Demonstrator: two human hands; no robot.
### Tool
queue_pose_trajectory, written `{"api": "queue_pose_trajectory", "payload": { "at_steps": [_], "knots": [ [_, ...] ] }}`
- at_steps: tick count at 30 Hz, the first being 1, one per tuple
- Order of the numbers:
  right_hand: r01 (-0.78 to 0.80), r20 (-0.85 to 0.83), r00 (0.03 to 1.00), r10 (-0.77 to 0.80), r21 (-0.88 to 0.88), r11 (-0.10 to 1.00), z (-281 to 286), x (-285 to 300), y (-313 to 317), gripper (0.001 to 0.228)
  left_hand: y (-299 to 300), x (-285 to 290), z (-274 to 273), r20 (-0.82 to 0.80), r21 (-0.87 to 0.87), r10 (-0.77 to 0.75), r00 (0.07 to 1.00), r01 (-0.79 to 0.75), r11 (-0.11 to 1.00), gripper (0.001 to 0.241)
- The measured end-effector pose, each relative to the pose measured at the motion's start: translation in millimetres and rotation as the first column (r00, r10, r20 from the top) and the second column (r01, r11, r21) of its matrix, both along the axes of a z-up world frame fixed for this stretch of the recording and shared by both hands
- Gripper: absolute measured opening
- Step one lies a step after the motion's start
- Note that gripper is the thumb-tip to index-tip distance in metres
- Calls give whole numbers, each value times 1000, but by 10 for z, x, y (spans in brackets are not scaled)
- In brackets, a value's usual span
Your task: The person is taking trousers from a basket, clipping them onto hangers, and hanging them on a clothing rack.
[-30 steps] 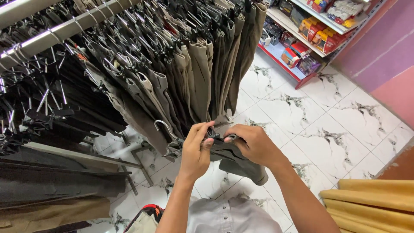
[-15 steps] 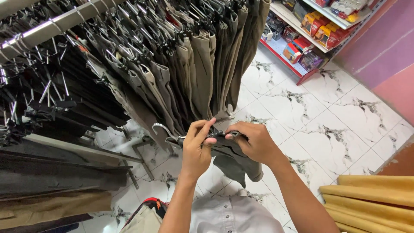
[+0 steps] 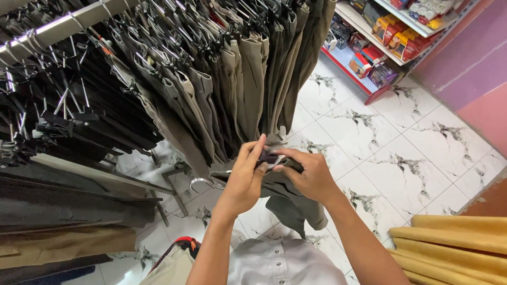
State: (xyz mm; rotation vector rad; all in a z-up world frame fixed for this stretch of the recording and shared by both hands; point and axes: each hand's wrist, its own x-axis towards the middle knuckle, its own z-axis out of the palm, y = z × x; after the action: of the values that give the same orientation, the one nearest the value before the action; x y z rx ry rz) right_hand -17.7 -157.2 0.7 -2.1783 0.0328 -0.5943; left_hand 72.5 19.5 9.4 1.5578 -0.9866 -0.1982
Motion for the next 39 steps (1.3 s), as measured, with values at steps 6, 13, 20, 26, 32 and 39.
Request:
{"api": "queue_pose_trajectory", "payload": {
  "at_steps": [6, 13, 20, 26, 32, 39],
  "knots": [
    [-43, 81, 996, 37, 70, 997, 83, 27, 68, 16, -59, 50, -68, 168, -43, 85, 982, -79, 996, 51],
    [-57, 60, 997, 50, 111, 992, 160, 7, 144, 14, -57, -35, -168, 91, 28, 291, 953, -294, 955, 47],
    [-38, 26, 999, 35, 112, 993, 65, -4, 119, 12, -38, -30, -256, 49, -32, 322, 945, -321, 947, 46],
    [0, -16, 1000, 2, 184, 983, 195, -51, -78, 13, 178, -53, -150, -22, 45, 312, 950, -311, 949, 61],
    [-30, -51, 998, 39, 170, 985, 337, -115, -119, 11, 153, -29, -326, -83, 68, 220, 972, -214, 974, 61],
    [-102, -33, 994, 105, 61, 993, 318, -88, -154, 12, 63, -111, -328, 143, 26, 182, 973, -188, 982, 47]
  ]
}}
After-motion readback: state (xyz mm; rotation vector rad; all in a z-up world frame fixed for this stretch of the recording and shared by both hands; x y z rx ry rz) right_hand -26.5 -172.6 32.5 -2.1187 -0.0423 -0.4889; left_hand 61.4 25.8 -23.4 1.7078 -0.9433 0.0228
